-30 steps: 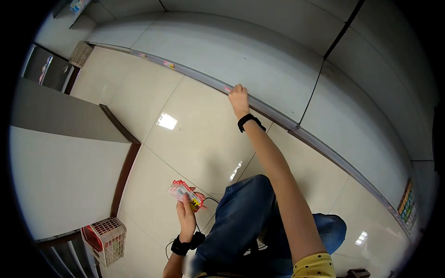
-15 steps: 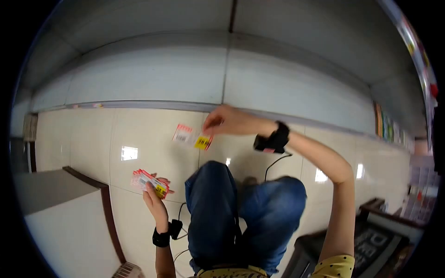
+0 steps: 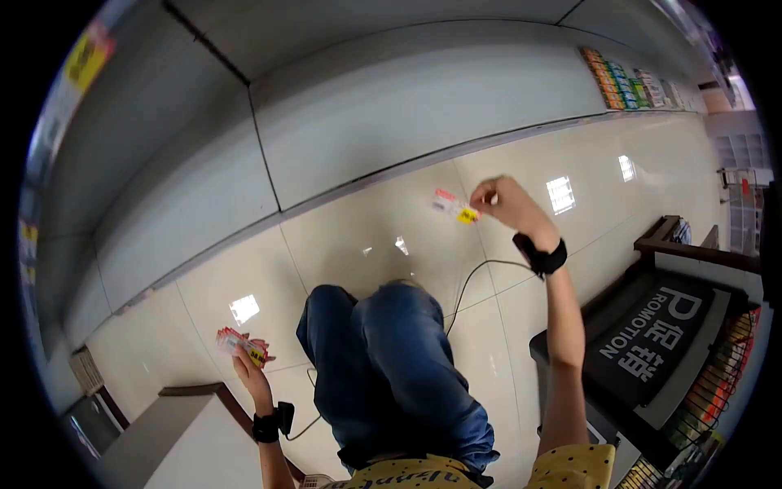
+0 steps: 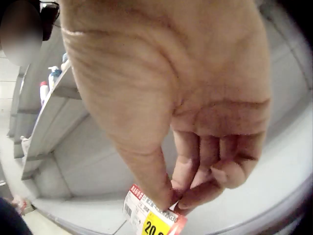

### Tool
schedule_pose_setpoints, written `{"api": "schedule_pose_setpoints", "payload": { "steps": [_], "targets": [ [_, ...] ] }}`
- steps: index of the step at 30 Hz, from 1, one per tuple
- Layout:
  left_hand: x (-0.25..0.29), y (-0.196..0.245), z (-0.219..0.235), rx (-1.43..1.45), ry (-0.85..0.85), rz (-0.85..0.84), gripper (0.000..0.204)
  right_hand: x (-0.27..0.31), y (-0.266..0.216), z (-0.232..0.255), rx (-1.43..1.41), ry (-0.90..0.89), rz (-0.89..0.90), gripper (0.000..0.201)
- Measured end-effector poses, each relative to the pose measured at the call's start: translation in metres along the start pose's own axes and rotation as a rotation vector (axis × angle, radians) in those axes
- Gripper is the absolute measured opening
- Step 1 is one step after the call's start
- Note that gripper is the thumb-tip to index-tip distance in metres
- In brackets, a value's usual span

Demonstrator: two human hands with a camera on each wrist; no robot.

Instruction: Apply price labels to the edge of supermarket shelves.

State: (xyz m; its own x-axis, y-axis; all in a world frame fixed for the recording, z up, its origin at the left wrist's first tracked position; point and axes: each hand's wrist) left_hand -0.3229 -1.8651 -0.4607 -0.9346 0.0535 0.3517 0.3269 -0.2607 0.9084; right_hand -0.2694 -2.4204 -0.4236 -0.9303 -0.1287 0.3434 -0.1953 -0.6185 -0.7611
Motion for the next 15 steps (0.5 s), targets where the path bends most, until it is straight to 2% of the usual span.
{"api": "schedule_pose_setpoints", "payload": {
  "steps": [1,2,3,4,6,10,12,15],
  "targets": [
    [0.000,0.007,-0.006,0.030,0.002,-0.006,0.047,0.014,0.026,-0.003,-0.084,0.048,-0.028,0.005],
    [0.000,0.016,-0.012,0.024,-0.014,-0.017,0.047,0.030,0.038,-0.003,-0.045,0.079,-0.075,0.006],
    [0.001,0.039,-0.024,-0.014,-0.027,0.021,0.047,0.048,0.048,0.008,-0.032,0.085,-0.197,0.007],
    [0.000,0.047,-0.026,-0.052,-0.038,0.056,0.047,0.062,0.048,0.003,-0.033,0.080,-0.310,0.007],
    [0.000,0.057,-0.032,-0.072,-0.071,0.069,0.046,0.090,0.060,-0.011,0.028,0.103,-0.408,0.006],
    [0.002,0.091,-0.048,-0.146,-0.115,0.095,0.046,0.139,0.051,-0.010,-0.080,0.087,-0.537,0.007],
    [0.005,0.106,-0.052,-0.157,-0.143,0.102,0.046,0.163,0.050,-0.011,-0.080,0.176,-0.575,0.007],
    [0.013,0.127,-0.054,-0.181,-0.169,0.121,0.046,0.196,0.039,-0.017,-0.105,0.138,-0.686,0.008]
  ]
}}
Point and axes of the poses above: each hand's wrist, its own x-axis away from the middle knuckle, its own z-axis out of the back of the hand, y = z × x, and after that the axes turned 10 degrees about -y, right-handed
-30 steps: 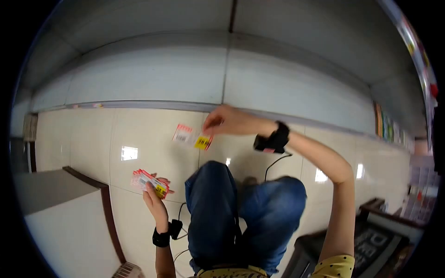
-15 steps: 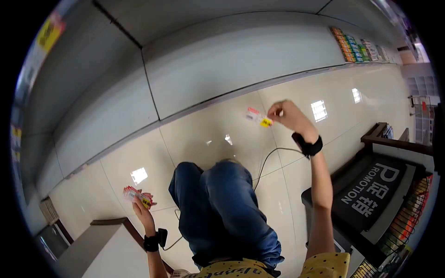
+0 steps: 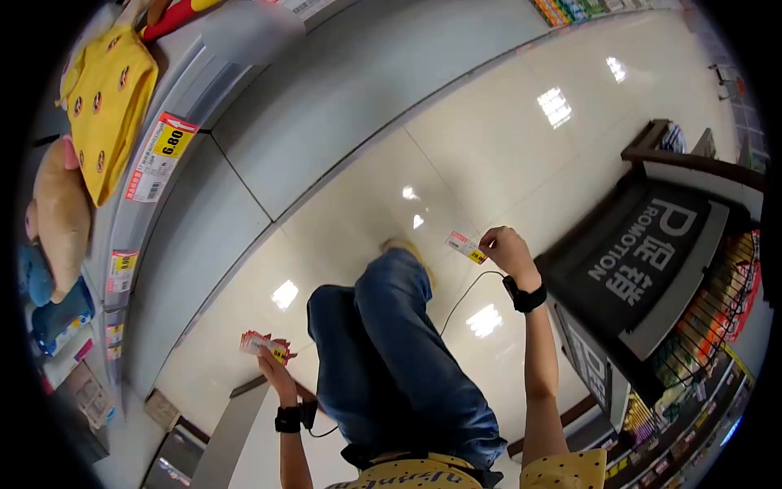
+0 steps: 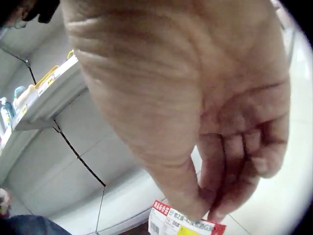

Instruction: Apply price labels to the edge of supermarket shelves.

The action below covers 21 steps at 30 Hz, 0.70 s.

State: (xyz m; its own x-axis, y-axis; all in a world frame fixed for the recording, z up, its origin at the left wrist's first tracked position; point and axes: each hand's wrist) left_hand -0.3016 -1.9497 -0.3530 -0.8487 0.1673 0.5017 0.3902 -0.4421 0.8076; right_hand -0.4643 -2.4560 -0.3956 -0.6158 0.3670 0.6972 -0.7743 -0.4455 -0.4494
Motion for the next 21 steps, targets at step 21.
{"api": "schedule_pose_setpoints", "payload": {
  "steps": [21],
  "targets": [
    [0.166,0.149,0.092,-0.131,0.067,0.211,0.042,0.249,-0.080,0.086,-0.033,0.200,-0.275,0.005]
  ]
}}
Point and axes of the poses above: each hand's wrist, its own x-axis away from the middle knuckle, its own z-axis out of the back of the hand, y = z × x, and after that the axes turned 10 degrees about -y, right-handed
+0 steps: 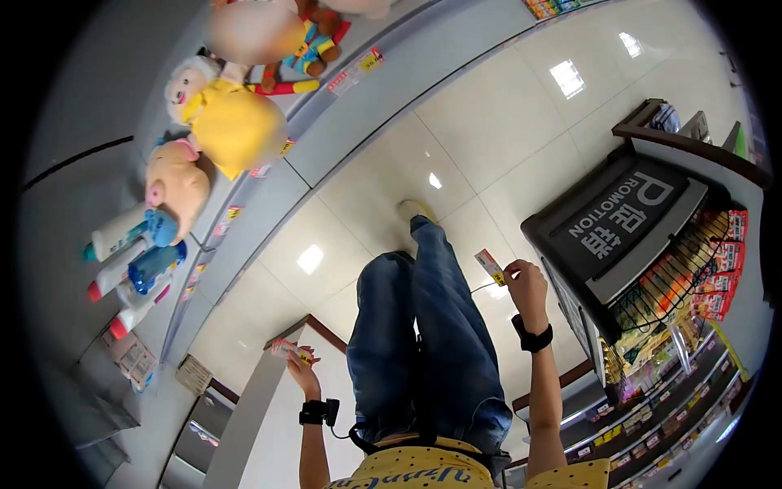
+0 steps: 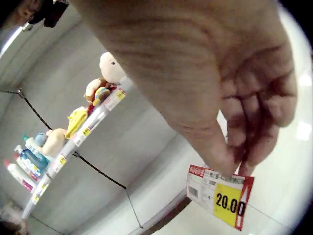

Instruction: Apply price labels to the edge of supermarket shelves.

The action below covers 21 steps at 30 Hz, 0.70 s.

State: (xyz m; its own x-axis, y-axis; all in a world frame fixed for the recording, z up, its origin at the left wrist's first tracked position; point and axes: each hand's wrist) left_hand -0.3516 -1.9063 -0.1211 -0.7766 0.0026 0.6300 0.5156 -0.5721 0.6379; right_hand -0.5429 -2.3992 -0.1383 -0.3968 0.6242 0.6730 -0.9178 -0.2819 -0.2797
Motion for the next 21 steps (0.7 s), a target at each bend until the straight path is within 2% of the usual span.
{"api": "schedule_pose_setpoints", "payload": {
  "steps": [2,6,7,8,10,12,14,16,17,18,20,21],
  "targets": [
    [0.007,0.024,0.000,0.052,-0.042,-0.033,0.041,0.016,-0.019,0.022,-0.049,-0.047,-0.011,0.005],
    [0.031,0.055,0.007,0.091,-0.074,-0.069,0.041,0.051,-0.041,0.048,-0.068,0.023,0.100,0.009],
    [0.038,0.071,0.006,0.118,-0.092,-0.107,0.041,0.063,-0.057,0.067,-0.122,-0.059,0.080,0.006],
    [0.046,0.091,0.006,0.120,-0.113,-0.129,0.040,0.071,-0.065,0.080,-0.214,-0.146,0.138,0.007],
    [0.058,0.131,-0.004,0.209,-0.230,-0.217,0.039,0.086,-0.086,0.105,-0.373,-0.256,0.384,0.010],
    [0.068,0.165,-0.013,0.180,-0.279,-0.303,0.039,0.100,-0.113,0.117,-0.566,-0.339,0.571,0.012],
    [0.080,0.190,-0.013,0.189,-0.306,-0.296,0.038,0.124,-0.150,0.148,-0.618,-0.394,0.567,0.013],
    [0.082,0.197,-0.013,0.269,-0.281,-0.392,0.036,0.130,-0.167,0.157,-0.603,-0.347,0.645,0.012],
    [0.083,0.200,-0.012,0.322,-0.287,-0.405,0.036,0.124,-0.171,0.164,-0.588,-0.322,0.750,0.011],
    [0.083,0.199,-0.011,0.351,-0.274,-0.412,0.036,0.113,-0.172,0.171,-0.560,-0.323,0.768,0.011],
    [0.091,0.200,-0.010,0.290,-0.204,-0.453,0.040,0.085,-0.174,0.180,-0.429,-0.104,0.812,0.010],
    [0.098,0.206,-0.010,0.319,-0.211,-0.449,0.040,0.063,-0.174,0.185,-0.399,-0.059,0.838,0.009]
  ]
}}
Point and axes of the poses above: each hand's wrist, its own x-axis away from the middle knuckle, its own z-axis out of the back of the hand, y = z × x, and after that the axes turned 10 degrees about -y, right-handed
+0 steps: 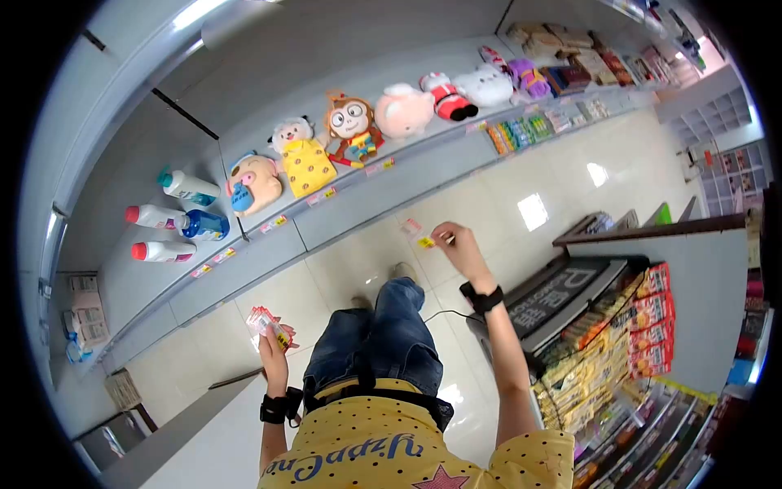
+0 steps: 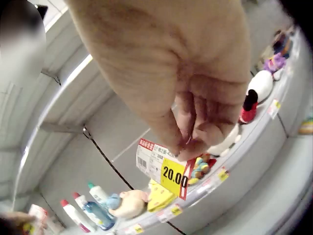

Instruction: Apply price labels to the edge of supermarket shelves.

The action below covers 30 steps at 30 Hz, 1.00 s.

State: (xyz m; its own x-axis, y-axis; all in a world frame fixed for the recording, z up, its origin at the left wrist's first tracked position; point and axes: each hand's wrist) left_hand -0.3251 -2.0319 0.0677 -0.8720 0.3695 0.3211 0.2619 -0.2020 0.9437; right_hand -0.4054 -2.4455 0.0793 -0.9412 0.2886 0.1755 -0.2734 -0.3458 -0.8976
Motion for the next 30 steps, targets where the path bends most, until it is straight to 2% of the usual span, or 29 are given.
{"api": "schedule_pose_setpoints", "payload": {
  "steps": [3,4,6,8,11,13,14,15,17,19,21,26,30],
  "targets": [
    [0.000,0.008,-0.006,-0.005,0.015,-0.016,0.040,-0.063,0.055,0.036,0.121,0.115,0.121,0.007],
    [-0.001,0.004,-0.008,-0.020,0.047,-0.012,0.040,-0.085,0.067,0.048,0.130,0.103,0.135,0.007],
    [-0.005,0.001,-0.016,0.016,0.135,-0.012,0.040,-0.128,0.088,0.070,0.225,0.034,-0.025,0.006],
    [-0.010,0.003,-0.031,0.015,0.248,-0.008,0.040,-0.169,0.106,0.086,0.295,0.007,0.018,0.006],
    [-0.017,0.001,-0.069,0.059,0.388,-0.008,0.042,-0.234,0.139,0.100,0.394,-0.036,0.111,0.007],
    [-0.022,0.033,-0.115,0.061,0.454,-0.005,0.045,-0.273,0.166,0.108,0.330,-0.070,0.134,0.009],
    [-0.021,0.033,-0.132,0.090,0.476,0.011,0.045,-0.285,0.167,0.112,0.292,-0.131,0.145,0.010],
    [-0.023,0.032,-0.147,0.123,0.496,0.017,0.045,-0.293,0.168,0.113,0.294,-0.162,0.154,0.010],
    [-0.021,0.036,-0.180,0.138,0.548,0.022,0.044,-0.311,0.172,0.116,0.372,-0.153,0.297,0.012],
    [-0.018,0.041,-0.211,0.151,0.597,0.021,0.043,-0.325,0.174,0.120,0.422,-0.199,0.330,0.012],
    [-0.014,0.047,-0.238,0.186,0.662,0.002,0.044,-0.333,0.183,0.120,0.488,-0.126,0.498,0.010],
    [-0.014,0.045,-0.270,0.217,0.718,0.058,0.044,-0.334,0.189,0.124,0.513,-0.203,0.491,0.008],
    [-0.024,0.053,-0.279,0.210,0.732,0.103,0.044,-0.326,0.193,0.113,0.670,-0.210,0.436,0.007]
  ]
}}
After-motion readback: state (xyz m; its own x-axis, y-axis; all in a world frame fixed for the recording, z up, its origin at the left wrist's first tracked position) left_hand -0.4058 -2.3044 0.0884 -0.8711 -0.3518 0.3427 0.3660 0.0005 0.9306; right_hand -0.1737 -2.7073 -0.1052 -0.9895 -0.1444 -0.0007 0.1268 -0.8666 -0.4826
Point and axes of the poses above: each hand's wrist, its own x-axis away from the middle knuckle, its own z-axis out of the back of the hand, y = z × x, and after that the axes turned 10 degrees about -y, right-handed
